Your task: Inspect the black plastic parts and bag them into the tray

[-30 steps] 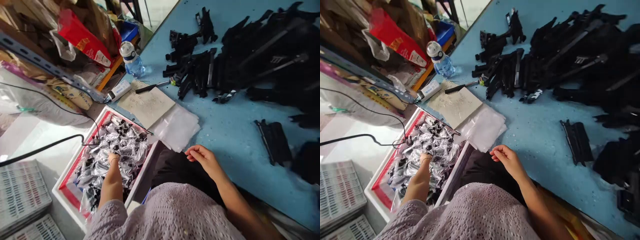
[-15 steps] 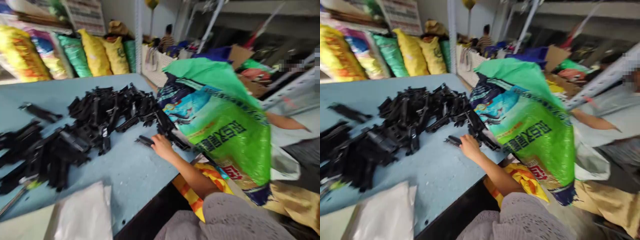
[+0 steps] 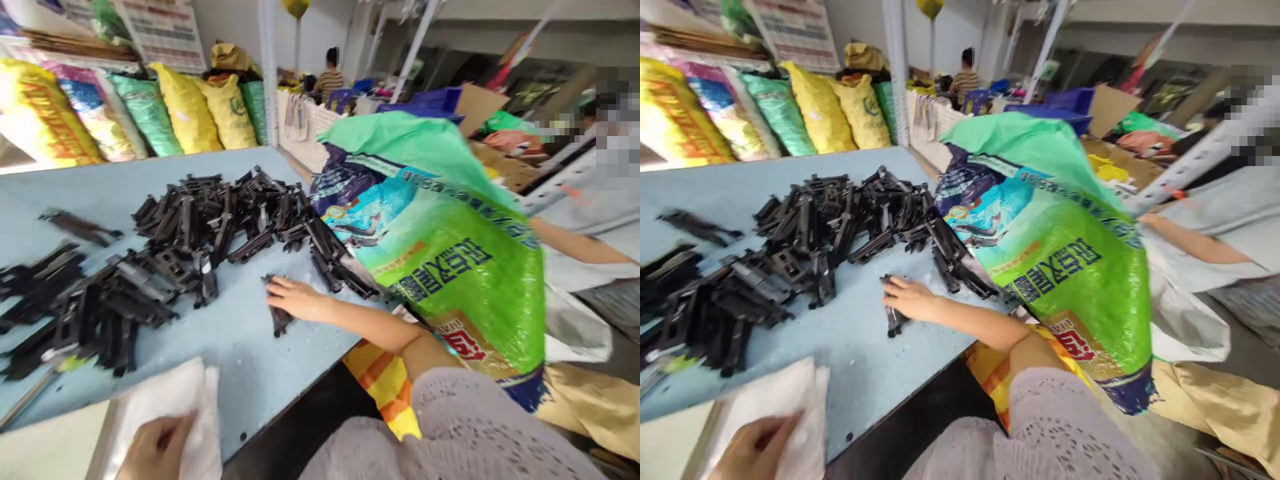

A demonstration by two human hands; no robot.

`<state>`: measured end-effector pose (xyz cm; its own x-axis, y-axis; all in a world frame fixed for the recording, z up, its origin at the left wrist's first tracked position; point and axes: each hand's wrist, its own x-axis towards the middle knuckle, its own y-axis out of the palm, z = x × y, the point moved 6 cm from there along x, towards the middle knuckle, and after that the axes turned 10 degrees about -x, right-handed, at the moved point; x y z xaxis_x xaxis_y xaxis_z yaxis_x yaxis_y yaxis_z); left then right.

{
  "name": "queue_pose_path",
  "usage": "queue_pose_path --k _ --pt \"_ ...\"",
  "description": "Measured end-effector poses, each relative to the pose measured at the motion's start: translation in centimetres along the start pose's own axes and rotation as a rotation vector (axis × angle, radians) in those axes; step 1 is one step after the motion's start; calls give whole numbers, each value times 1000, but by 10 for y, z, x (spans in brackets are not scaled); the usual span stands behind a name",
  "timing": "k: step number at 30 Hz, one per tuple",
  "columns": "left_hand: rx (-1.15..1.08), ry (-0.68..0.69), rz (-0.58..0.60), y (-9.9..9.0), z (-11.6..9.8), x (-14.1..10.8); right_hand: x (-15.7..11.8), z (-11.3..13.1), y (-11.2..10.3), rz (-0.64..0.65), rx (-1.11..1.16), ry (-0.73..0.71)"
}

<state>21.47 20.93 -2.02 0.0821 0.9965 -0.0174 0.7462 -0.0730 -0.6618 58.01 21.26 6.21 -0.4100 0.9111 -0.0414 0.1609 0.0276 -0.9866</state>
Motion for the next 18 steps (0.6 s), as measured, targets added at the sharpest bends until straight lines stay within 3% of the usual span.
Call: queue_pose_path --k 4,7,10,12,15,18 --pt "-168 -136 -55 -15 -13 -24 16 -2 9 147 -10 -14" --pt "-309 -271 -122 -17 -9 -34 20 -6 19 144 58 -132" --pt "-385 -197 -236 -26 -7 -39 23 -25 38 182 109 -161" --pt "-314 -83 -248 -30 -13 -42 24 -35 47 228 193 -88" --pt "-307 -53 -192 -27 -19 -45 23 -18 41 246 607 95" --pt "-531 -171 -220 -17 -18 -42 24 56 31 366 1423 128"
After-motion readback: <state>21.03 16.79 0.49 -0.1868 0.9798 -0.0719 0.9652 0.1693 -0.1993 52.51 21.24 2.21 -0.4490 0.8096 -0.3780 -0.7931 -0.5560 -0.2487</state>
